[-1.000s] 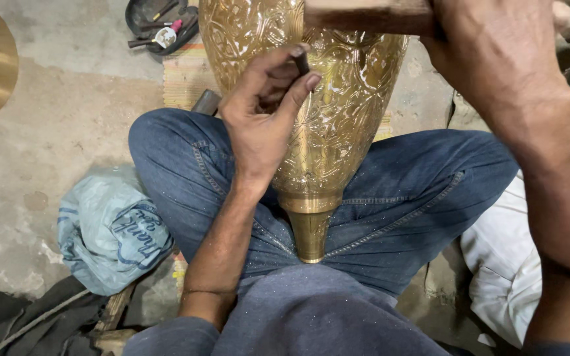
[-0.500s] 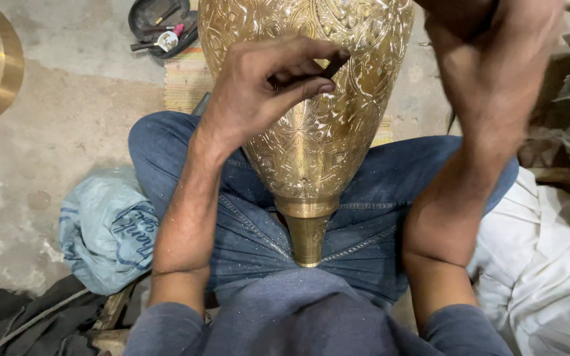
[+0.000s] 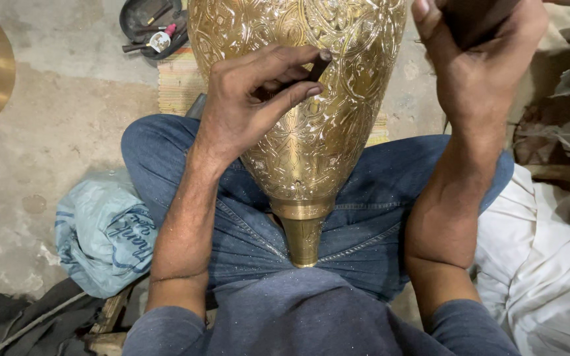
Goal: The person sits cross-legged on the floor with a large embossed brass vase held between their legs. They hold a chisel against the vase's decorated surface and strike it with a wooden mallet, working the chisel across different spots to carve the ornamental pattern.
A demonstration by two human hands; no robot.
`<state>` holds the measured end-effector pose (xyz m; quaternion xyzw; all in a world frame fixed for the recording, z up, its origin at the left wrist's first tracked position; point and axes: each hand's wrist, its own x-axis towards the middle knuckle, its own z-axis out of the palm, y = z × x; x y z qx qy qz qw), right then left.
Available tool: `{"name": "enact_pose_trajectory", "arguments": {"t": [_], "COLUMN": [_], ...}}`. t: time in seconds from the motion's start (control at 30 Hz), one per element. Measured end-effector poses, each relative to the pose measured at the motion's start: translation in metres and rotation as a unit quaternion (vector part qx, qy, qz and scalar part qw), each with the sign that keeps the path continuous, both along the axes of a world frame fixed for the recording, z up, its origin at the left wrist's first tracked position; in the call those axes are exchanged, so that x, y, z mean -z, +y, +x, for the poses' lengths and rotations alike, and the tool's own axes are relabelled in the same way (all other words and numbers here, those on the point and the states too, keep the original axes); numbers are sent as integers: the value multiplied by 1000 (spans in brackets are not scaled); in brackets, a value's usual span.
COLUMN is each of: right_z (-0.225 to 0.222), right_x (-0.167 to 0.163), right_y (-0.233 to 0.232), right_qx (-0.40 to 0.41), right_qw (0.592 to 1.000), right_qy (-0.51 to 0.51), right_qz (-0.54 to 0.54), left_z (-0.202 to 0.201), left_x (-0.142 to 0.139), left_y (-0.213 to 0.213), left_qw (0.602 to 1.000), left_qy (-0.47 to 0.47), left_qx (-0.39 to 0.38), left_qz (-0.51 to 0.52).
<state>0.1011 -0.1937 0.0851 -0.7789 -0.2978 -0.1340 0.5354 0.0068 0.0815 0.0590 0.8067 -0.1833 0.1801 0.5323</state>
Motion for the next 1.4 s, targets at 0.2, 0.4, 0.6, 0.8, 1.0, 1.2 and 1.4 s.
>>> {"name": "enact_pose_trajectory", "arguments": {"t": [0.2, 0.4, 0.6, 0.8, 1.0, 1.2, 1.4], "right_z": [2, -2, -2, 2, 3, 1, -2], "right_x": [-3, -14, -16, -12, -7, -9, -10], "right_y": [5, 14, 14, 14, 12, 13, 9], "right_qx": [1, -14, -45, -19, 4, 20, 27], "right_qw": [975, 986, 969, 969, 961, 958, 948], "right_qy": [-148, -59, -163, -162, -194, -196, -211], "right_qz": [-164, -156, -182, -184, -199, -210, -236], "left_z": [-1, 1, 1, 2, 0, 0, -3], "left_x": [-1, 1, 5, 5, 5, 10, 17], "left_y": [-2, -1, -1, 1, 2, -4, -7], "left_qw": [1000, 1000, 1000, 1000, 1000, 998, 999], "left_qy": [3, -4, -13, 14, 17, 31, -25], "left_qx": [2, -3, -7, 1, -8, -36, -42], "left_qz": [-1, 6, 7, -11, -25, -39, -6]}}
